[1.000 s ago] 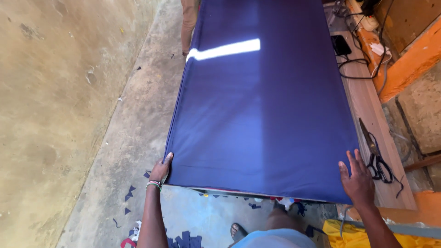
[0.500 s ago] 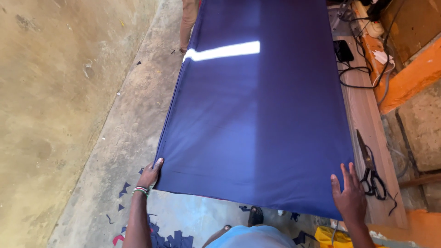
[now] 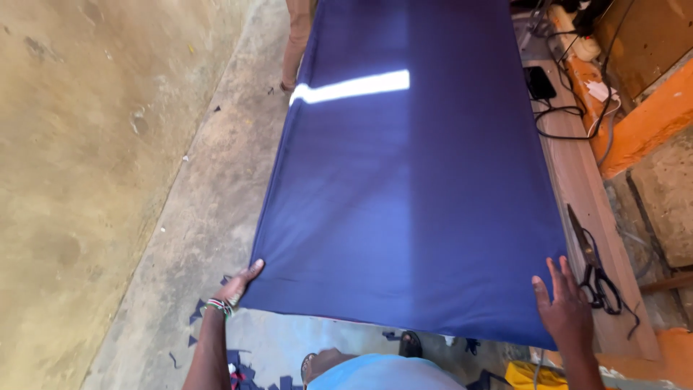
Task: The person folds a large piece of dark blue fabric on a table, aligning the edges and smoothing the surface. They repeatedly fold the fabric in half and adjust the alignment by hand.
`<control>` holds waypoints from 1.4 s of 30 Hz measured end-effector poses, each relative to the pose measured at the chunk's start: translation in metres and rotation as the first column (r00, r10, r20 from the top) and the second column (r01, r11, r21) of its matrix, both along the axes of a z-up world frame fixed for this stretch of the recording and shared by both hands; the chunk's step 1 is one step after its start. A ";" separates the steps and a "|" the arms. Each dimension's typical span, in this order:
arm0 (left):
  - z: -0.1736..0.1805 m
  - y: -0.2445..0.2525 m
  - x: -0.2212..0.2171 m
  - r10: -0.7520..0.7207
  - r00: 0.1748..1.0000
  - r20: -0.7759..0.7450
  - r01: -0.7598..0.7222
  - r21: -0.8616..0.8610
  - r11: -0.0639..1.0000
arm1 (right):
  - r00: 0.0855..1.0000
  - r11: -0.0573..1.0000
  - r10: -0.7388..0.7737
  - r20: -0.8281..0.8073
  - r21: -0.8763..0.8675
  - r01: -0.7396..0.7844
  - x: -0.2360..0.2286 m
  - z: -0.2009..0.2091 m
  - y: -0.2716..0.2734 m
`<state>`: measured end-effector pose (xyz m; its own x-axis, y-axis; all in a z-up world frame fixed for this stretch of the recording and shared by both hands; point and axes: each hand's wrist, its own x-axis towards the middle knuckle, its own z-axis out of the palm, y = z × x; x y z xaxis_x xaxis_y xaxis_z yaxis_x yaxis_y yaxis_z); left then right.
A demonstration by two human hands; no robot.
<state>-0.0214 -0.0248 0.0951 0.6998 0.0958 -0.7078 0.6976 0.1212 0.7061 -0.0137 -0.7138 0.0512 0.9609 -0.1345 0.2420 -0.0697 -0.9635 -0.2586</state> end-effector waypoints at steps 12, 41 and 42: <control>-0.024 0.002 0.000 0.093 0.967 0.238 -0.040 -0.218 0.975 | 0.946 0.980 0.065 0.317 0.157 -0.120 0.001 0.028 0.308; -0.054 0.008 0.005 0.031 0.938 0.345 0.030 -0.170 0.985 | 0.986 0.987 0.156 0.065 0.028 -0.158 -0.022 0.012 0.479; -0.061 0.008 0.006 0.062 0.927 0.371 0.014 -0.197 0.980 | 0.985 0.986 0.158 0.071 0.035 -0.160 -0.023 0.012 0.479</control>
